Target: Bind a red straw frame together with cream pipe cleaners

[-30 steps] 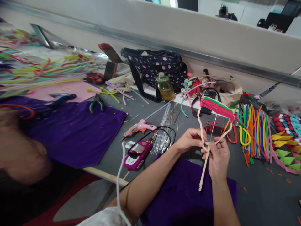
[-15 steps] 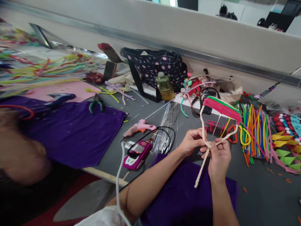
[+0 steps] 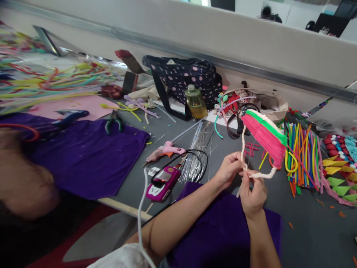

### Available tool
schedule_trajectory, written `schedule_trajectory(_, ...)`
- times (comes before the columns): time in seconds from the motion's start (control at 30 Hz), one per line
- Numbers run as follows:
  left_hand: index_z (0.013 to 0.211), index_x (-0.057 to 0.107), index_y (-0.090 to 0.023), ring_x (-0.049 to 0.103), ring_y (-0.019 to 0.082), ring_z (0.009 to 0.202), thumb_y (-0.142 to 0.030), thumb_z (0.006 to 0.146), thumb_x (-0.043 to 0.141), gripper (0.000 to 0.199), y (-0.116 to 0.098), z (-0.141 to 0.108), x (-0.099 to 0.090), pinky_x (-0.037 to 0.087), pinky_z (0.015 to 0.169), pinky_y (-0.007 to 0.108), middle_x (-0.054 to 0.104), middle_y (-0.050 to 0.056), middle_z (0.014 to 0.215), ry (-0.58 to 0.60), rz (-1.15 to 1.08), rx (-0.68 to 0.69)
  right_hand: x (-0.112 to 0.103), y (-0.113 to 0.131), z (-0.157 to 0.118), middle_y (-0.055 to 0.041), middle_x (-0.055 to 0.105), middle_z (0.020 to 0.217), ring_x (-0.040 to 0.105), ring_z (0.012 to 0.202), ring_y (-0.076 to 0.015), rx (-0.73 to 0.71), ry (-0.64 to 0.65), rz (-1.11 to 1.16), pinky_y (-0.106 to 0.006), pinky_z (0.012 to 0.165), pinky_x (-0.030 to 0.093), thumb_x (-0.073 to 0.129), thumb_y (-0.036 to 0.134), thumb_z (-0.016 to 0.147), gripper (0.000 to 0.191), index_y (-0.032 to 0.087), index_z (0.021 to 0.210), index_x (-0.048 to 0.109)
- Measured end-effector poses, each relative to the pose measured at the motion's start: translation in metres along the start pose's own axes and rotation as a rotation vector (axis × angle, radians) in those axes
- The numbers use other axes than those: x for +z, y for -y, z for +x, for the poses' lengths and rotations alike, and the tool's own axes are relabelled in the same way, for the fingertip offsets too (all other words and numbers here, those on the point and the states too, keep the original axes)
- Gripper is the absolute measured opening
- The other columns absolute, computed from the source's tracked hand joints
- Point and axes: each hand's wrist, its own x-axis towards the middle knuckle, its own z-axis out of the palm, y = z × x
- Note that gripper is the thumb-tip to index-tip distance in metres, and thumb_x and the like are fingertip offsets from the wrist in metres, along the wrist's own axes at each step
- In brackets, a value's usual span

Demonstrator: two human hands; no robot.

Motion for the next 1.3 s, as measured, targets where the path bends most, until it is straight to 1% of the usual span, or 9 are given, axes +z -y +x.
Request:
schedule_trajectory(0.1,0.056,0.042,-0.016,0.041,0.004,0.039,-0.013,0.057,0.063,0.021,0.001,0.001,-0.002,0.033,0.041,0.016,0.047,-0.006,0.046,-0.047,0.079,0.011,-0.001,0.000,0.000,-0.0060,0.071,0.081,0.071,0.069,-0.0157,-0.095,0.035,-0.094,-0.024,0.065,0.058,0.066,0.018,0.081,0.010,0.018,0.090,0.062)
schedule_trajectory(0.17,0.056,0.042,-0.016,0.040,0.005,0.037,-0.012,0.057,0.060,0.019,0.001,0.001,-0.004,0.031,0.040,0.017,0.046,-0.006,0.045,-0.061,0.115,0.001,-0.001,0.004,0.001,-0.0059,0.071,0.080,0.071,0.068,-0.0158,-0.064,0.057,-0.076,-0.024,0.065,0.058,0.066,0.019,0.082,0.009,0.018,0.090,0.062)
schedule_trajectory(0.23,0.060,0.046,-0.016,0.040,0.005,0.038,-0.012,0.058,0.059,0.014,0.000,0.002,-0.006,0.029,0.040,0.017,0.049,-0.005,0.047,-0.024,0.108,-0.033,0.000,0.010,0.003,-0.0044,0.071,0.077,0.070,0.063,-0.0147,0.074,0.052,0.041,-0.023,0.061,0.058,0.065,0.021,0.083,0.009,0.018,0.090,0.061)
schedule_trajectory(0.4,0.071,0.062,-0.011,0.044,0.005,0.046,-0.017,0.062,0.063,0.011,-0.009,0.004,-0.012,0.033,0.047,0.019,0.055,0.000,0.062,0.191,0.090,-0.141,0.000,0.027,0.015,0.0008,0.067,0.071,0.069,0.055,-0.0156,0.508,-0.022,0.447,-0.024,0.049,0.058,0.068,0.027,0.080,0.021,0.017,0.092,0.054)
schedule_trajectory(0.6,0.075,0.069,-0.011,0.053,0.011,0.066,-0.024,0.066,0.069,0.016,-0.025,0.003,-0.014,0.041,0.061,0.023,0.059,0.005,0.078,0.326,0.206,-0.047,-0.004,0.027,0.027,0.0028,0.064,0.069,0.067,0.051,-0.0151,0.680,-0.085,0.629,-0.023,0.042,0.055,0.073,0.029,0.075,0.028,0.018,0.091,0.053)
schedule_trajectory(0.73,0.077,0.070,-0.011,0.054,0.012,0.065,-0.035,0.071,0.070,0.025,-0.029,0.002,-0.014,0.042,0.063,0.025,0.061,0.005,0.073,0.321,0.278,-0.043,-0.004,0.026,0.028,0.0034,0.063,0.068,0.066,0.049,-0.0147,0.703,-0.078,0.621,-0.023,0.042,0.053,0.072,0.030,0.075,0.029,0.018,0.092,0.052)
schedule_trajectory(0.9,0.073,0.068,-0.010,0.053,0.010,0.059,-0.045,0.071,0.071,0.036,-0.029,0.002,-0.016,0.041,0.061,0.024,0.061,0.004,0.067,0.275,0.325,-0.050,-0.005,0.027,0.026,0.0011,0.066,0.069,0.067,0.049,-0.0157,0.643,-0.044,0.554,-0.023,0.043,0.053,0.071,0.031,0.076,0.028,0.018,0.091,0.052)
schedule_trajectory(1.13,0.067,0.063,-0.010,0.050,0.008,0.053,-0.050,0.069,0.072,0.041,-0.027,0.004,-0.018,0.038,0.056,0.021,0.059,0.002,0.060,0.254,0.334,-0.065,-0.007,0.025,0.026,0.0014,0.066,0.069,0.068,0.051,-0.0151,0.601,0.002,0.519,-0.023,0.048,0.054,0.069,0.029,0.079,0.024,0.018,0.090,0.051)
schedule_trajectory(1.3,0.064,0.063,-0.009,0.049,0.007,0.050,-0.050,0.068,0.074,0.042,-0.028,0.004,-0.021,0.038,0.054,0.021,0.057,0.002,0.056,0.292,0.302,-0.134,-0.006,0.028,0.023,0.0009,0.066,0.069,0.068,0.053,-0.0152,0.536,0.029,0.472,-0.023,0.049,0.054,0.067,0.028,0.080,0.021,0.018,0.090,0.052)
